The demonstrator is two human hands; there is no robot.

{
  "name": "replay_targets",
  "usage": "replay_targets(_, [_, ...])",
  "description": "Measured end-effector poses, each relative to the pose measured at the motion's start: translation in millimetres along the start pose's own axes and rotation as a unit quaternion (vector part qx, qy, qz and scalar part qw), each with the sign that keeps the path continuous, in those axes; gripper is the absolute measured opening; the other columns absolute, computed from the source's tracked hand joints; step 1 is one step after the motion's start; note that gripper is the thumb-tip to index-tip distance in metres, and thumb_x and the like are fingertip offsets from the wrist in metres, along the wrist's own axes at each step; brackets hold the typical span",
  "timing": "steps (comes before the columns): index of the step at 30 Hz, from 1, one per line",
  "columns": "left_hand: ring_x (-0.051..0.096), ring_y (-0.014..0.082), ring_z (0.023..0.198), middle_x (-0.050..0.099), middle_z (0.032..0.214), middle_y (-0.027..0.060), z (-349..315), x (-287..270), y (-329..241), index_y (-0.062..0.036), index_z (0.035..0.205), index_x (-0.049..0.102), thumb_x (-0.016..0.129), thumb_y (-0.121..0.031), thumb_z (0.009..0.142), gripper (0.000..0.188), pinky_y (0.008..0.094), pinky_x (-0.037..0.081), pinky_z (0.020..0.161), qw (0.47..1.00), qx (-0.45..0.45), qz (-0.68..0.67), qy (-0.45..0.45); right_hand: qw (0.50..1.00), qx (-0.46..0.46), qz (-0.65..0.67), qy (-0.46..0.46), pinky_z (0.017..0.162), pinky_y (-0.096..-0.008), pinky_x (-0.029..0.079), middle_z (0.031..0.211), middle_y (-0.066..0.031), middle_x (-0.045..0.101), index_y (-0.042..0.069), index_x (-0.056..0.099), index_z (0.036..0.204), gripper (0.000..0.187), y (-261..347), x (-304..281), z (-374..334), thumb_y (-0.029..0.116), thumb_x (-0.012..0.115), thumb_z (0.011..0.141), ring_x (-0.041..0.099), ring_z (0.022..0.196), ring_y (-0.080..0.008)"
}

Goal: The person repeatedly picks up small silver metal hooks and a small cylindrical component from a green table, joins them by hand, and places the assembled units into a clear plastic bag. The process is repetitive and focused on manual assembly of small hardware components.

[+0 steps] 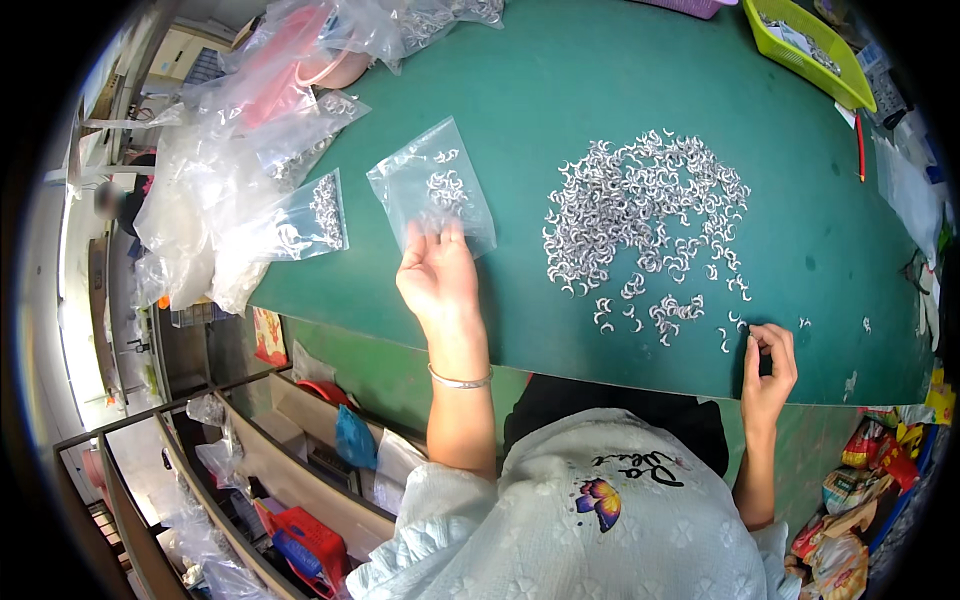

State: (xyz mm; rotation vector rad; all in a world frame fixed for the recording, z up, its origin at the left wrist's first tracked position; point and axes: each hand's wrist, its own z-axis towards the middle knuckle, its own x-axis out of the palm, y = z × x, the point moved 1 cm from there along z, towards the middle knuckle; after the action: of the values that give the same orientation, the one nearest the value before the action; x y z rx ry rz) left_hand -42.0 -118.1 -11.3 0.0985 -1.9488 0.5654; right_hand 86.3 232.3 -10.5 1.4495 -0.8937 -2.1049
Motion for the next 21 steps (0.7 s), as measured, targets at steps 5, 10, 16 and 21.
replay_targets(5, [0.012,0.0363,0.133,0.009,0.144,0.0163,-13,17,3,0.0022,0.138,0.008,0.040,0.014,0.065,0.080,0.0450,0.013,0.111,0.987,0.028,0.143,0.060,0.987,0.109,0.120,-0.005,0.065,-0.0223,0.041,0.090,-0.0077,0.057,-0.003,0.059,0.087,0.008,5,-3,-5,-0.005,0.056,0.080,0.050,0.073,-0.0113])
replay_targets(10, [0.024,0.0351,0.130,0.016,0.142,0.0234,-19,9,2,0.0038,0.138,0.009,0.043,0.011,0.075,0.072,0.0424,0.019,0.109,0.955,0.047,0.273,0.106,0.967,0.108,0.227,0.027,0.066,-0.0211,0.041,0.090,-0.0066,0.057,-0.005,0.059,0.091,0.010,7,-1,-2,-0.005,0.055,0.082,0.050,0.075,-0.0093])
replay_targets(16, [0.052,0.0187,0.098,0.046,0.118,0.0154,-95,9,32,0.0045,0.130,0.031,0.053,0.002,0.083,0.051,0.0252,0.043,0.081,0.904,0.033,0.416,0.095,0.877,0.225,0.420,0.061,0.068,-0.0225,0.047,0.081,-0.0103,0.063,-0.007,0.061,0.089,0.015,31,-7,-4,-0.012,0.059,0.075,0.060,0.073,-0.0124])
replay_targets(21, [0.052,0.0096,0.074,0.057,0.090,0.0043,-161,17,80,0.0000,0.097,0.060,0.066,0.004,0.073,0.025,0.0216,0.044,0.067,0.748,-0.158,0.541,0.352,0.903,0.115,0.391,0.136,0.062,-0.0248,0.045,0.078,-0.0113,0.063,-0.006,0.064,0.084,0.015,58,-9,-3,-0.013,0.062,0.070,0.058,0.069,-0.0158])
